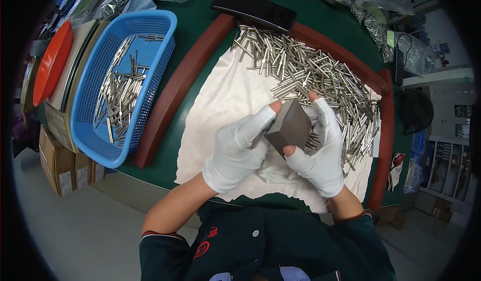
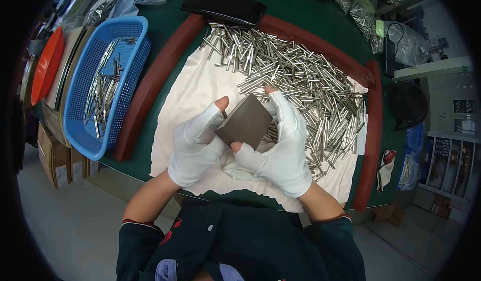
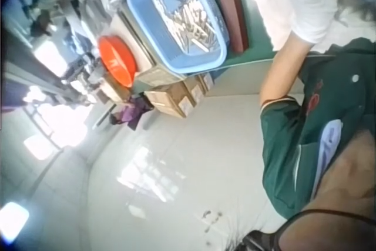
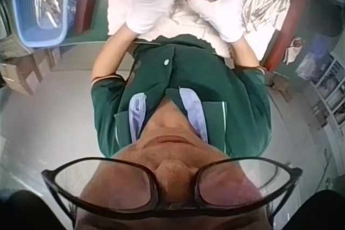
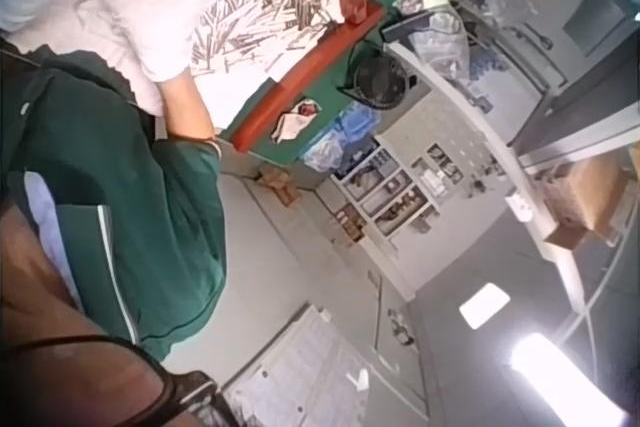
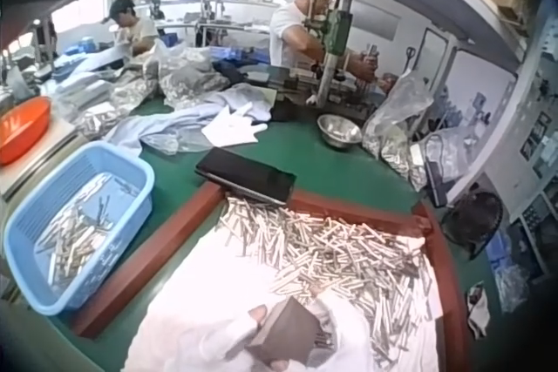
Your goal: Inspecting and wiping small metal components with a cloth at a factory workstation.
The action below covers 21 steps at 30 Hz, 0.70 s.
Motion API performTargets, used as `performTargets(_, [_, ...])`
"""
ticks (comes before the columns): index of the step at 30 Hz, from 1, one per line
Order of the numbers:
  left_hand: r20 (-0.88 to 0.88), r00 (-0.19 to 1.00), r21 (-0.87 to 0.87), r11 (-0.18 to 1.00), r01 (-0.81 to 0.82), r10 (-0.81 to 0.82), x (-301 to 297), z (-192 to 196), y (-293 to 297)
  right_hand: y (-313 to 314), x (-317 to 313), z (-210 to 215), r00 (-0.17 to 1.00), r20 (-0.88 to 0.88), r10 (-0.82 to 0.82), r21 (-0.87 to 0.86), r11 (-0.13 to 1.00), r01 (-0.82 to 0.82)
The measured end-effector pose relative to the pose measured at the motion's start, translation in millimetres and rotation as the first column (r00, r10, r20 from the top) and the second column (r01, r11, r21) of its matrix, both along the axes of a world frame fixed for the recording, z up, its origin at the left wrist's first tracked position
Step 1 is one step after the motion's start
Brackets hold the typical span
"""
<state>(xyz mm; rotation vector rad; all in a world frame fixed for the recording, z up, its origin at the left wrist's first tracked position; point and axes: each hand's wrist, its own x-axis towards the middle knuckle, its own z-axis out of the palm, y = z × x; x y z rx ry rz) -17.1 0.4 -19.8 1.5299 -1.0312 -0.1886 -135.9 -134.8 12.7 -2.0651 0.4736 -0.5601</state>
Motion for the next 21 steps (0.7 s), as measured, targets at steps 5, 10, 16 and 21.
performTargets(5, [-0.050, 0.999, 0.024, 1.000, 0.000, 0.001, -2.1, -3.8, -0.5, -3.9, 2.5, -4.6, 0.997, 0.012, -0.072, 0.013, 0.997, 0.072])
performTargets(10, [-0.171, 0.985, -0.065, 0.998, 0.015, -0.026, -4.9, -4.6, -4.9, -4.9, 6.0, -5.6, 0.996, 0.025, -0.090, 0.140, 0.986, 0.086])
performTargets(16, [-0.068, 0.997, 0.034, 0.999, 0.024, -0.021, -2.0, -1.7, -0.4, -6.0, 4.0, -4.4, 0.997, 0.025, -0.076, 0.117, 0.990, 0.073])
performTargets(21, [-0.020, 0.999, 0.015, 0.999, 0.032, -0.032, 0.2, 1.5, -0.7, -4.3, 2.7, -1.9, 1.000, -0.003, -0.014, 0.043, 0.999, 0.015])
